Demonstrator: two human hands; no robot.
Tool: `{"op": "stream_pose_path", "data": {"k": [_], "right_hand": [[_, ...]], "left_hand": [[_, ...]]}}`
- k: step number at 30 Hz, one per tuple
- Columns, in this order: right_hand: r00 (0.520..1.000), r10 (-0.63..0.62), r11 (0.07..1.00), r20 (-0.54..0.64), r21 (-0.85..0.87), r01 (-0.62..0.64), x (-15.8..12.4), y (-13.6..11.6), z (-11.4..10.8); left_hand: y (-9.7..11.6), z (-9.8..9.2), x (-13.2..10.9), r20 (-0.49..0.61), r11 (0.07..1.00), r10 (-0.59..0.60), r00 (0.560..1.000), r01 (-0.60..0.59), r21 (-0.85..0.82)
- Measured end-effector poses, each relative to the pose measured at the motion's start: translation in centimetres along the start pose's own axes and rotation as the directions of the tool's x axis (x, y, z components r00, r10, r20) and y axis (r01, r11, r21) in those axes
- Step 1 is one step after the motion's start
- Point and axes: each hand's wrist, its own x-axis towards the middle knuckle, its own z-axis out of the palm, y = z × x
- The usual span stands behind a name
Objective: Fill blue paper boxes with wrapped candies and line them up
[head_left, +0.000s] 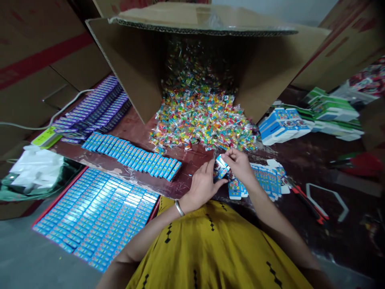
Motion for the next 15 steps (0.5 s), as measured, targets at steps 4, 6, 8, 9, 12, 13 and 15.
{"op": "stream_pose_path", "data": {"k": [4, 6, 8, 9, 12, 13, 15], "right_hand": [[0.991, -0.046, 0.989, 0.129, 0.143, 0.027, -1.6, -0.8, 0.7], [0.96, -0.111, 0.987, 0.256, 0.14, 0.076, -2.3, -1.1, 0.6], [0.929, -0.139, 0.989, 0.343, 0.102, 0.11, -2.9, -1.7, 0.4], [0.919, -0.138, 0.99, 0.37, 0.078, 0.118, -3.0, -2.1, 0.2], [0.87, -0.081, 0.996, 0.486, 0.008, 0.088, -3.0, -3.2, -0.4], [0.832, -0.045, 0.997, 0.553, -0.022, 0.069, -2.8, -3.6, -0.5], [0.74, 0.018, 0.996, 0.673, -0.076, 0.045, -2.6, -3.9, -0.8]], "left_hand": [[-0.9, -1.9, 0.7, 0.105, 0.873, -0.051, 0.993, 0.095, -0.479], [-1.7, -2.9, 0.8, 0.224, 0.668, -0.049, 0.973, 0.199, -0.717], [-2.4, -3.6, 0.8, 0.322, 0.475, -0.038, 0.946, 0.3, -0.827], [-2.7, -3.8, 0.7, 0.358, 0.408, -0.035, 0.933, 0.34, -0.847], [-2.9, -4.0, 0.2, 0.456, 0.324, 0.005, 0.89, 0.43, -0.842], [-2.8, -4.0, 0.0, 0.471, 0.327, 0.018, 0.882, 0.44, -0.836], [-2.6, -3.9, -0.3, 0.468, 0.352, 0.026, 0.883, 0.43, -0.831]]}}
